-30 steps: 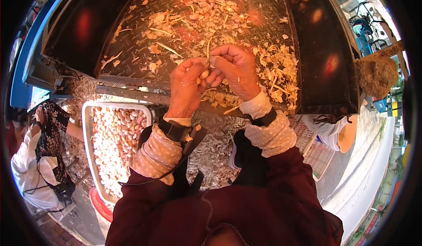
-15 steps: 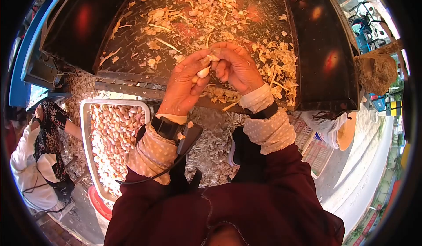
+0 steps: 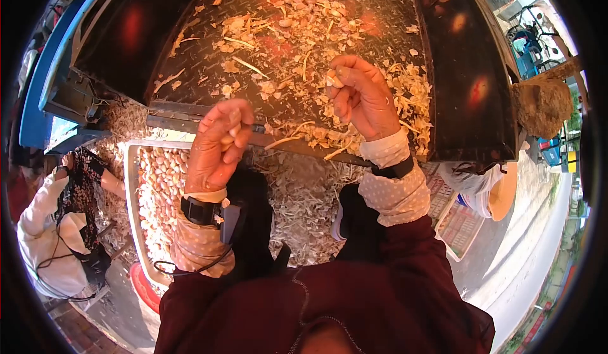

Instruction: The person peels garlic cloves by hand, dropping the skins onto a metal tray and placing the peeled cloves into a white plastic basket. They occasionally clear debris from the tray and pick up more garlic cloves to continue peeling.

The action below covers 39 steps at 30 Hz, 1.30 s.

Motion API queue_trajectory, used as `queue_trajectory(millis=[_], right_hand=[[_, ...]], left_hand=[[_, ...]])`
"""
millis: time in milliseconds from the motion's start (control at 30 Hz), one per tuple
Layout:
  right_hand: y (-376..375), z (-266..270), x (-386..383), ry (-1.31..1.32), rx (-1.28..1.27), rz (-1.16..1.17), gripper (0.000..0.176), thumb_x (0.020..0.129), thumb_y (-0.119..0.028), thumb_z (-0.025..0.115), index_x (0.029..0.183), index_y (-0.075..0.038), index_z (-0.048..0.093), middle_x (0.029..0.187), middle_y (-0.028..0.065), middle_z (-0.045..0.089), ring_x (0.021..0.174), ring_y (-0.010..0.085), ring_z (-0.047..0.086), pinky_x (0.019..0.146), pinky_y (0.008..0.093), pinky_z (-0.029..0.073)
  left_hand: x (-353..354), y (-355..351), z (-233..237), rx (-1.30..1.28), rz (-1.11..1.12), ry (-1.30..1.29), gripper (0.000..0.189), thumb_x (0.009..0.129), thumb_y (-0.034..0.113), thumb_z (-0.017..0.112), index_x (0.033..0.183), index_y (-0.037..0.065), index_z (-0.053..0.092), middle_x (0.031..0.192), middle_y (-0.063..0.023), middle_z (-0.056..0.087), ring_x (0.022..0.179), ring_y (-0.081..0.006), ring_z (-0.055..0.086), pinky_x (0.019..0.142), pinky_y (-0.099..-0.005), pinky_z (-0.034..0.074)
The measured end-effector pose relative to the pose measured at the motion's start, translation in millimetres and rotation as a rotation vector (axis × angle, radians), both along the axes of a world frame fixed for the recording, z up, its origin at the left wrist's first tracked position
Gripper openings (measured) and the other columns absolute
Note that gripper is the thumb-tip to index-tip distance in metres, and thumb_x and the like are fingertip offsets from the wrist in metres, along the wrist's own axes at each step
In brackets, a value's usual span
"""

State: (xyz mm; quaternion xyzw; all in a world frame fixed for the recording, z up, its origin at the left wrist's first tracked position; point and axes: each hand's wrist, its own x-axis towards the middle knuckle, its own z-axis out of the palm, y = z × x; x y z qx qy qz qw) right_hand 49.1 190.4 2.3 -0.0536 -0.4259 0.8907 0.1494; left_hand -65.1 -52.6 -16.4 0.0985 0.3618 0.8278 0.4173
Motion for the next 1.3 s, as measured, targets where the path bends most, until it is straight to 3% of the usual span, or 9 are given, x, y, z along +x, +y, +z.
queue_trajectory(millis=[200, 300, 367, 533, 833, 933, 1100, 1200, 1300], right_hand=[[-10.0, 19.1, 9.8, 0.041, -0.037, 0.112, 0.017, 0.092, -0.011, 0.057, 0.104, 0.002, 0.056, 0.072, 0.0131, 0.066, 0.046, 0.0162, 0.063, 0.035, 0.0237, 0.048], [-16.5, 25.1, 16.3, 0.082, -0.125, 0.199, 0.016, 0.092, -0.011, 0.057, 0.103, 0.002, 0.055, 0.071, 0.0133, 0.066, 0.046, 0.0165, 0.063, 0.035, 0.0234, 0.048], [-21.4, 30.9, 19.5, 0.1, -0.172, 0.235, 0.015, 0.092, -0.01, 0.057, 0.102, 0.001, 0.054, 0.071, 0.0143, 0.066, 0.044, 0.017, 0.062, 0.034, 0.0235, 0.048], [-41.5, 54.1, 33.2, 0.14, -0.243, 0.34, 0.015, 0.091, -0.007, 0.056, 0.101, 0.002, 0.053, 0.072, 0.0169, 0.066, 0.043, 0.0196, 0.062, 0.032, 0.0244, 0.047], [-67.4, 123.2, 62.4, 0.062, -0.236, 0.502, 0.014, 0.082, 0.006, 0.063, 0.088, 0.01, 0.05, 0.071, 0.0287, 0.061, 0.042, 0.0262, 0.061, 0.032, 0.0278, 0.048], [-84.3, 140.6, 64.3, 0.247, -0.345, 0.612, 0.016, 0.075, 0.009, 0.074, 0.07, 0.003, 0.06, 0.061, 0.0174, 0.063, 0.046, 0.0173, 0.061, 0.038, 0.0259, 0.043], [-118.0, 130.7, 46.1, 0.919, -0.41, 0.408, 0.019, 0.08, 0.015, 0.066, 0.096, 0.018, 0.055, 0.072, 0.0177, 0.065, 0.053, 0.0085, 0.059, 0.043, 0.0222, 0.042], [-69.9, 167.1, 27.8, 0.78, 0.106, 1.052, 0.02, 0.083, 0.013, 0.064, 0.101, 0.015, 0.055, 0.072, 0.0159, 0.064, 0.05, 0.0114, 0.056, 0.043, 0.0261, 0.041], [-102.0, 135.0, 52.1, 0.862, -0.145, 0.855, 0.018, 0.085, 0.011, 0.063, 0.101, 0.014, 0.056, 0.072, 0.0134, 0.063, 0.049, 0.0118, 0.054, 0.043, 0.0273, 0.04]], left_hand=[[11.0, -159.8, -17.4, -1.106, 0.07, 0.566, 0.042, 0.082, 0.018, 0.067, 0.118, -0.003, 0.06, 0.093, -0.0071, 0.066, 0.085, -0.0165, 0.063, 0.073, -0.0257, 0.048], [25.5, -186.6, -24.8, -1.131, 0.136, 0.672, 0.041, 0.082, 0.017, 0.067, 0.117, -0.005, 0.061, 0.1, -0.0108, 0.066, 0.092, -0.022, 0.063, 0.08, -0.0312, 0.049], [24.3, -190.2, -24.2, -1.327, 0.166, 1.244, 0.039, 0.082, 0.016, 0.068, 0.114, -0.005, 0.062, 0.106, -0.0151, 0.065, 0.098, -0.0254, 0.062, 0.085, -0.0367, 0.049], [41.5, -71.2, 59.2, -0.908, 0.399, 0.833, 0.016, 0.088, 0.001, 0.064, 0.104, -0.001, 0.067, 0.072, 0.0043, 0.057, 0.064, -0.0018, 0.047, 0.055, -0.0169, 0.035], [75.3, -34.4, 140.7, -0.374, 0.32, 1.471, 0.029, 0.078, 0.0, 0.073, 0.107, 0.0, 0.068, 0.091, -0.0081, 0.065, 0.062, -0.0094, 0.059, 0.049, -0.02, 0.042], [82.7, -28.2, 147.0, -0.012, 0.182, 1.378, 0.028, 0.077, 0.005, 0.074, 0.104, 0.0, 0.068, 0.088, -0.0116, 0.064, 0.057, -0.0146, 0.058, 0.044, -0.0232, 0.042], [104.8, 2.1, 152.9, 0.51, 0.174, 1.245, 0.018, 0.077, 0.003, 0.071, 0.095, 0.005, 0.07, 0.089, -0.0172, 0.063, 0.05, -0.0208, 0.059, 0.039, -0.0264, 0.043], [99.0, -22.7, 162.0, 0.144, -0.021, 1.347, 0.014, 0.072, 0.005, 0.069, 0.083, -0.005, 0.07, 0.071, -0.0094, 0.065, 0.049, -0.0158, 0.061, 0.048, -0.0245, 0.048], [106.4, -15.8, 166.1, 0.233, 0.071, 1.371, 0.014, 0.075, 0.005, 0.07, 0.087, -0.002, 0.069, 0.08, -0.0137, 0.064, 0.048, -0.0178, 0.059, 0.042, -0.0257, 0.044]])
